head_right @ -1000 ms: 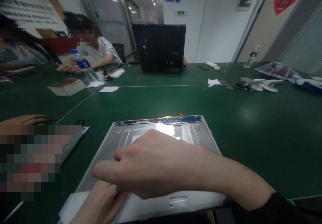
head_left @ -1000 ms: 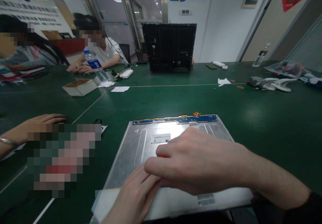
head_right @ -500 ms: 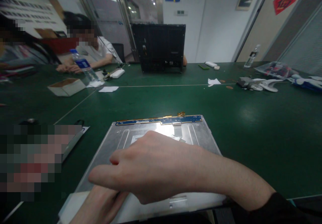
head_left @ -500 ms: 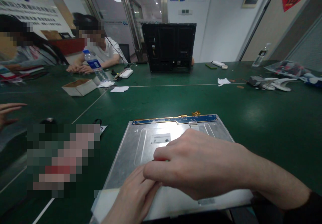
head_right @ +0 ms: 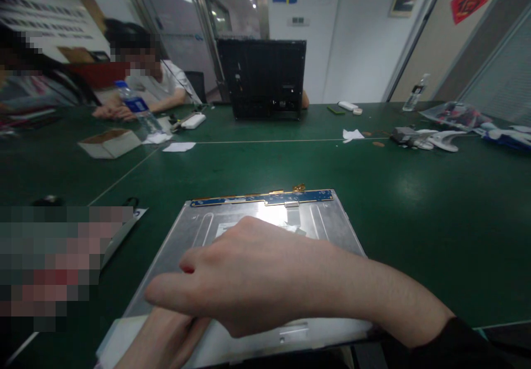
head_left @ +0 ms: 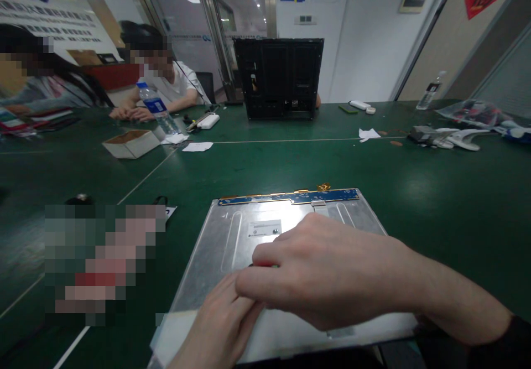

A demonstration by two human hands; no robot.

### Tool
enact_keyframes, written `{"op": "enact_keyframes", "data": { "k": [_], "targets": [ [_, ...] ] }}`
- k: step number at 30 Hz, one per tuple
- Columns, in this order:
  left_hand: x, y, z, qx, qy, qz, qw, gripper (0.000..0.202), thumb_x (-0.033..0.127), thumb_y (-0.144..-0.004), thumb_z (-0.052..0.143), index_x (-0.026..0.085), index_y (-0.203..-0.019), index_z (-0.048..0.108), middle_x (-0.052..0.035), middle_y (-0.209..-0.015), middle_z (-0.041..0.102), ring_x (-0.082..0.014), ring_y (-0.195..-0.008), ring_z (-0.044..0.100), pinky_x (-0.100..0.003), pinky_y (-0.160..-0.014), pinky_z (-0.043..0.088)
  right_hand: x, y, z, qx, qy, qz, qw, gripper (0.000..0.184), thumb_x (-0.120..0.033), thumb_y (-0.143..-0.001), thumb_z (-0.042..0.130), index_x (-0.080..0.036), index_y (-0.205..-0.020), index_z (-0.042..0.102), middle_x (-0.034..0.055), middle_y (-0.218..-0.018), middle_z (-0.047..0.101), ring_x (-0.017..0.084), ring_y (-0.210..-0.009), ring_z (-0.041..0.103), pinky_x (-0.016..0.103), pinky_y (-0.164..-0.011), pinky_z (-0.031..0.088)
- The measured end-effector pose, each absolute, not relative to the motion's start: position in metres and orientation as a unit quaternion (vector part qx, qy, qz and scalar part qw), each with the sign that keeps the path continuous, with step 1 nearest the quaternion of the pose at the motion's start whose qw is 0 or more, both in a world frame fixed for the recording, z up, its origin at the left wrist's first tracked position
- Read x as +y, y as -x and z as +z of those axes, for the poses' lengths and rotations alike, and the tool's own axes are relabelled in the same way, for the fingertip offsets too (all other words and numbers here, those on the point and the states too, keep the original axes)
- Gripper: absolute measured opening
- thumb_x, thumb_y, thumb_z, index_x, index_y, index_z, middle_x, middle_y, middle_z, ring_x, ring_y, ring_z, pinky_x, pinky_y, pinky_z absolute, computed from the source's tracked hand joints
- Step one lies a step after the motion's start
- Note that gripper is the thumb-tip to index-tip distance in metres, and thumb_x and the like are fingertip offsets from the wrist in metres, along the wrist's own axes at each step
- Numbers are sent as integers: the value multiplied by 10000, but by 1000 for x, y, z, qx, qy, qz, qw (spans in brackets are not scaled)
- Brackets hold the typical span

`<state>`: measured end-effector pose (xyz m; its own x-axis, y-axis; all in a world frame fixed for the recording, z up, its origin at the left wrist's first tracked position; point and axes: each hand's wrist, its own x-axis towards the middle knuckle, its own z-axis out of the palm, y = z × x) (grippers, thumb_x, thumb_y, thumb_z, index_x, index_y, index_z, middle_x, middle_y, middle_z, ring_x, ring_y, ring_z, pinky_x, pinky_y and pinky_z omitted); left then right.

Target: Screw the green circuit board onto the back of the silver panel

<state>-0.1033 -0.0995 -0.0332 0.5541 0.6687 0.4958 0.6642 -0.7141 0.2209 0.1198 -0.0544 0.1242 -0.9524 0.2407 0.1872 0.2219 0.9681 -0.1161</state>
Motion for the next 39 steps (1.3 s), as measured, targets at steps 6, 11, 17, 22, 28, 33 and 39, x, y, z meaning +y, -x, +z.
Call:
{"op": "enact_keyframes", "data": {
  "k": [6,11,17,22,28,33,39],
  "targets": [
    [-99,101,-30,376,-880,289,16,249,234,-970,384,209,-1005,629,-89,-909,677,-254,-872,675,-330,-713,562,-56,-118,123,-987,123,33,101,122,-151,-913,479,-182,-1030,496,-25,-808,580,112,-589,397,299,-477,191],
    [-101,102,-29,388,-882,268,20,243,232,-969,385,209,-981,627,-84,-903,671,-250,-885,668,-330,-710,561,-56,-117,122,-985,138,25,97,93,-236,-948,473,-186,-1022,501,-26,-770,595,107,-562,403,300,-476,173],
    [-103,102,-24,392,-876,280,39,260,244,-963,401,216,-819,616,-55,-797,658,-229,-807,659,-324,-695,555,-54,-116,121,-984,148,19,94,78,-241,-951,473,-185,-998,501,-28,-751,604,105,-558,417,303,-479,176],
    [-101,98,-16,386,-875,287,46,270,221,-952,399,221,-836,643,-51,-759,649,-228,-792,653,-318,-699,552,-56,-117,124,-985,147,30,89,117,-235,-904,509,-179,-1006,497,-12,-798,614,111,-582,435,299,-473,192],
    [-101,95,-10,385,-874,288,65,277,185,-938,393,228,-923,666,-45,-781,668,-212,-739,649,-306,-701,544,-56,-118,125,-985,140,46,95,152,-164,-861,504,-167,-1012,486,-6,-834,611,120,-609,448,302,-480,228],
    [-103,95,-10,390,-870,295,65,281,172,-925,393,220,-747,605,-38,-726,641,-206,-726,640,-309,-705,546,-56,-116,124,-984,146,35,95,84,-191,-914,479,-174,-995,487,-16,-794,610,113,-576,429,299,-472,205],
    [-104,97,-11,396,-870,287,65,257,182,-925,400,220,-743,578,-44,-744,640,-213,-741,639,-316,-682,547,-55,-116,124,-984,152,38,84,71,-213,-935,474,-179,-994,493,-14,-778,612,104,-567,429,295,-481,181]
  ]
}}
